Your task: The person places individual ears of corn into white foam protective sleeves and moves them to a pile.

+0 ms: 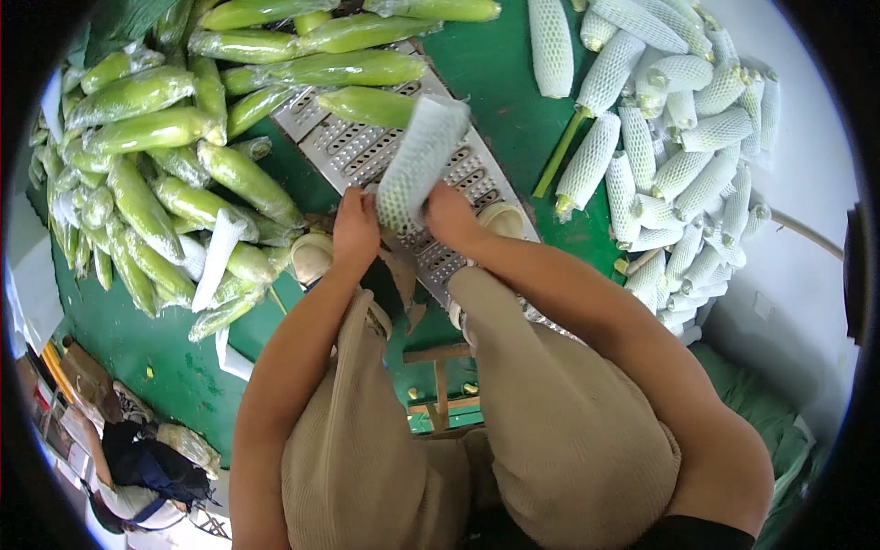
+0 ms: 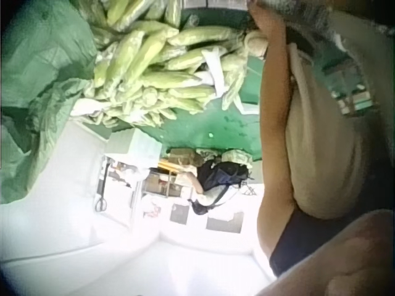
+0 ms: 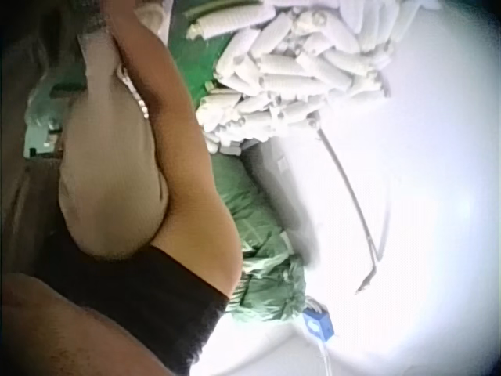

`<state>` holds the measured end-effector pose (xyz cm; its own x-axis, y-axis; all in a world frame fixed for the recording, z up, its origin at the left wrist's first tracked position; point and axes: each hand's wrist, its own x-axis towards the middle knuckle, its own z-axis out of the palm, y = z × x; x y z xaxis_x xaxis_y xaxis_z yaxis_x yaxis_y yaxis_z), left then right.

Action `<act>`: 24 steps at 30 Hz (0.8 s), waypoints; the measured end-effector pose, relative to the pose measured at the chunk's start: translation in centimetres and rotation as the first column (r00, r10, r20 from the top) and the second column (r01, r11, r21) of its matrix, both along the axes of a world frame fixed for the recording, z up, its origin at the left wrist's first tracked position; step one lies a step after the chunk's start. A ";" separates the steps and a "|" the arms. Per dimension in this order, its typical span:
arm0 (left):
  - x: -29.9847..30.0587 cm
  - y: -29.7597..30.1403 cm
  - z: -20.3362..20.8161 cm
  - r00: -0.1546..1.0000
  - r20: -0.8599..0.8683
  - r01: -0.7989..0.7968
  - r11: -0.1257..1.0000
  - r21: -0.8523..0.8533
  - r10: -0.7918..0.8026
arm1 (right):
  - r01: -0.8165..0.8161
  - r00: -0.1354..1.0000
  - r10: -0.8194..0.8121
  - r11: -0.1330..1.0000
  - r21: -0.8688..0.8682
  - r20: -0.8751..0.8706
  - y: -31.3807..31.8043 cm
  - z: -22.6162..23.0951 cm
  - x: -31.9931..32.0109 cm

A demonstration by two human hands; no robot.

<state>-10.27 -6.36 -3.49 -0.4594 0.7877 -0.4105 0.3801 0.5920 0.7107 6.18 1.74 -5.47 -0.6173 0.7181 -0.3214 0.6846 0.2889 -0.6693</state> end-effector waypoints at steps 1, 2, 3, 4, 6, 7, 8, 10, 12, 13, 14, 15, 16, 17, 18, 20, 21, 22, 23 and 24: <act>-0.6 -0.6 -0.5 1.000 -0.002 0.001 1.000 -0.005 -0.001 | 0.001 1.000 -0.001 1.000 -0.005 -0.002 -0.1 0.3 -0.7; -1.2 -1.1 -1.0 0.999 -0.029 0.028 1.000 0.014 -0.028 | -0.013 1.000 0.013 0.997 -0.072 -0.002 0.0 0.6 -1.3; -1.4 -0.9 -1.1 0.997 -0.057 0.057 0.998 0.041 -0.054 | -0.027 1.000 0.027 0.991 -0.130 -0.003 0.3 0.6 -1.7; -1.4 -0.7 -1.1 0.997 -0.056 0.060 0.998 -0.015 -0.061 | -0.024 0.998 0.031 0.994 -0.105 0.058 -0.2 0.9 -2.1; -0.9 -0.5 0.1 0.952 -0.280 0.141 0.989 0.054 -0.120 | -0.054 0.996 0.062 0.990 -0.127 0.058 -0.5 1.7 -1.9; -0.6 -0.6 0.9 0.860 -0.486 0.232 0.968 0.099 -0.156 | -0.082 0.994 0.093 0.985 -0.155 0.064 -0.4 2.4 -1.6; -1.1 -0.9 1.1 0.820 -0.484 0.316 0.946 -0.064 -0.307 | -0.136 0.979 0.157 0.978 -0.155 0.131 0.3 2.7 -1.5; -1.6 -0.8 1.9 0.981 -0.009 0.196 0.981 -0.005 -0.196 | -0.060 0.998 0.067 0.942 -0.331 0.012 1.9 5.1 -2.2; -2.9 -1.1 2.5 0.781 0.623 0.104 0.993 -0.057 -0.046 | 0.023 0.980 -0.110 0.887 -0.462 -0.163 1.8 5.8 -3.0; -3.0 -0.5 4.3 0.780 0.624 0.106 0.993 -0.059 -0.046 | 0.024 0.980 -0.112 0.886 -0.464 -0.162 1.9 6.0 -2.8; -2.9 -0.1 6.2 0.609 0.788 0.130 0.991 0.017 -0.093 | 0.196 0.940 -0.324 0.774 -0.602 -0.110 2.4 6.4 -2.1; -3.0 0.0 8.2 0.414 0.901 0.133 0.988 0.081 -0.130 | 0.332 0.860 -0.510 0.601 -0.727 -0.029 2.4 6.9 -1.3; -3.3 -0.1 8.9 0.393 0.894 0.176 0.972 0.157 -0.216 | 0.295 0.791 -0.611 0.363 -0.884 0.014 2.8 6.8 1.2; -4.6 0.4 10.5 0.633 0.663 0.290 0.916 0.277 -0.401 | 0.215 0.717 -0.692 0.110 -0.970 0.080 4.0 7.0 4.7; -6.6 0.3 11.0 0.909 0.092 0.361 0.880 0.308 -0.406 | 0.156 0.509 -0.851 -0.061 -0.986 0.133 4.6 9.0 7.5; -10.6 -1.4 10.2 0.788 -0.614 0.248 0.936 0.249 -0.045 | 0.191 0.223 -0.972 0.123 -0.974 -0.079 5.9 11.3 14.4; -12.2 -2.4 9.3 0.696 -0.702 0.043 0.966 0.254 0.153 | 0.346 0.312 -0.872 0.475 -0.809 -0.378 8.0 9.9 20.8; -13.7 -4.4 8.8 0.685 -0.723 0.001 0.993 0.117 0.085 | 0.128 0.018 -0.913 0.405 -0.905 -0.406 9.4 12.8 20.7; -14.3 -5.5 8.2 0.695 -0.718 -0.031 1.000 0.000 0.022 | 0.440 -0.138 -0.877 0.362 -0.822 -0.461 11.5 13.8 24.5; -14.9 -6.6 7.8 0.710 -0.702 0.048 0.999 -0.015 -0.045 | 0.430 -0.384 -0.789 0.308 -0.849 -0.480 13.9 14.5 25.8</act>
<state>-25.19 -12.99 4.33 -0.5766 0.8168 0.0184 0.7975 0.5578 0.2298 32.01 15.68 9.08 0.2829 0.8788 -0.3843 -0.6858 -0.0948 -0.7216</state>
